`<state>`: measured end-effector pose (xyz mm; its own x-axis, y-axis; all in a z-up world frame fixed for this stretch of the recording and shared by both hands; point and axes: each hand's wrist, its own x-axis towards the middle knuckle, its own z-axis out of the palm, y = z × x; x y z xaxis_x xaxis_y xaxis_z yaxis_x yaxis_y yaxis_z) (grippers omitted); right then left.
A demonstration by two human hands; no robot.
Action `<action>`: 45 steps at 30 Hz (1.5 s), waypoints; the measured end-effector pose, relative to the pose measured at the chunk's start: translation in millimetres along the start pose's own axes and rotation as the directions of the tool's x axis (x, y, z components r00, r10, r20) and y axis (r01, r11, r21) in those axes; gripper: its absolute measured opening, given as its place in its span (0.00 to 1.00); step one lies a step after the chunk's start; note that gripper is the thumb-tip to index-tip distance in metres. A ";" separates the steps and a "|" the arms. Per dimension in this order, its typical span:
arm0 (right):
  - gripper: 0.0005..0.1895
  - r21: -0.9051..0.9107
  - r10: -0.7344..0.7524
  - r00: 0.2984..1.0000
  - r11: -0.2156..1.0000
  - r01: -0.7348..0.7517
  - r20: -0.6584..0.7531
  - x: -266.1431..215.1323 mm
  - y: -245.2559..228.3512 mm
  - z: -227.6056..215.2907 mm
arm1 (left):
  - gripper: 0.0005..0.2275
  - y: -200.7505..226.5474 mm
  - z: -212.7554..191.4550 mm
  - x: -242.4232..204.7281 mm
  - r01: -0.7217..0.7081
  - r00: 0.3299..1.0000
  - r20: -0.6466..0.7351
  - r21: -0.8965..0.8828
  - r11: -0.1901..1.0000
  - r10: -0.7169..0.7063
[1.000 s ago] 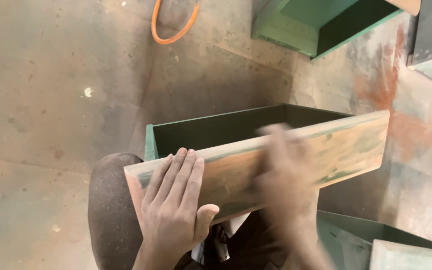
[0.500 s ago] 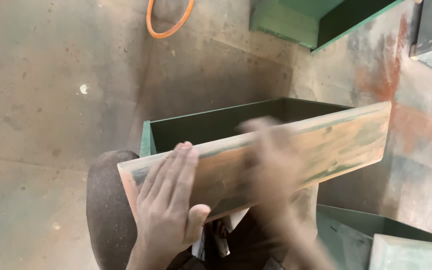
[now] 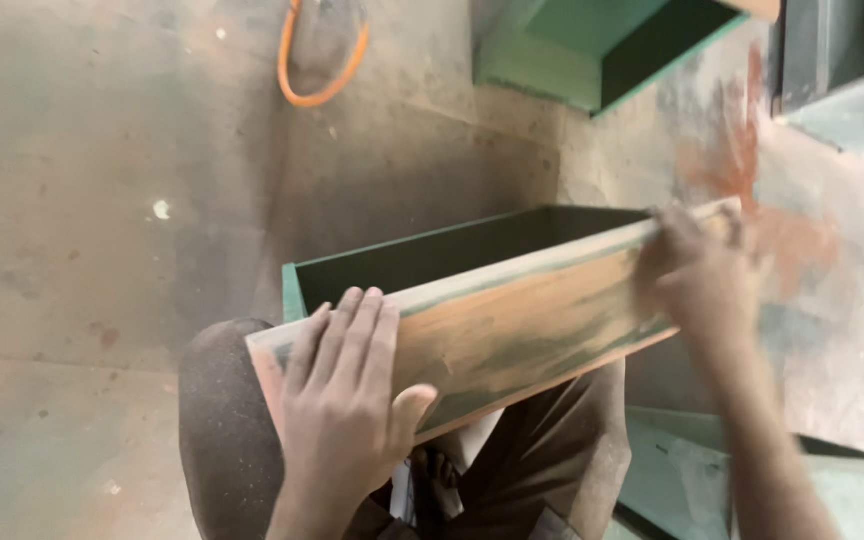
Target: The person sands a rectangular wooden piece by hand using a sanding block. They work on the top surface and edges, flipping the piece to sand different sides. The task is performed while sitting on the floor in a workshop.
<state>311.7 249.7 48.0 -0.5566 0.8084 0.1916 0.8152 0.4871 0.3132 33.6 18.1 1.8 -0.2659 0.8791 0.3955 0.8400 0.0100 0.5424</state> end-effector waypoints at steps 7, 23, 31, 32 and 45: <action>0.43 0.333 -0.159 0.987 0.932 0.145 0.015 -47.7 -120.7 -20.9 | 0.27 37.0 18.7 26.3 0.004 0.997 0.071 -0.052 0.999 0.000; 0.36 0.386 0.119 0.993 0.915 -0.119 0.023 -30.5 -28.8 -6.4 | 0.25 75.7 70.1 51.8 -0.019 0.998 0.057 -0.125 0.992 0.027; 0.32 0.581 0.032 0.999 0.813 -0.042 0.028 -43.0 -101.8 -20.4 | 0.27 81.7 69.0 57.1 -0.001 0.997 0.076 -0.086 0.996 0.007; 0.31 0.564 -0.042 0.998 0.823 0.061 -0.046 -47.9 -114.9 -24.1 | 0.27 79.6 67.2 55.7 -0.004 0.998 0.068 -0.120 0.993 0.013; 0.39 0.510 -0.084 0.996 0.857 0.071 0.002 -42.5 -75.5 -7.7 | 0.28 88.1 73.8 64.5 -0.047 0.986 0.157 -0.020 0.999 0.050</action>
<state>272.5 176.1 23.4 -0.6226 0.7654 0.1629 0.7408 0.6436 -0.1926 125.4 110.9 20.3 -0.1462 0.9423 0.3012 0.8419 -0.0413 0.5380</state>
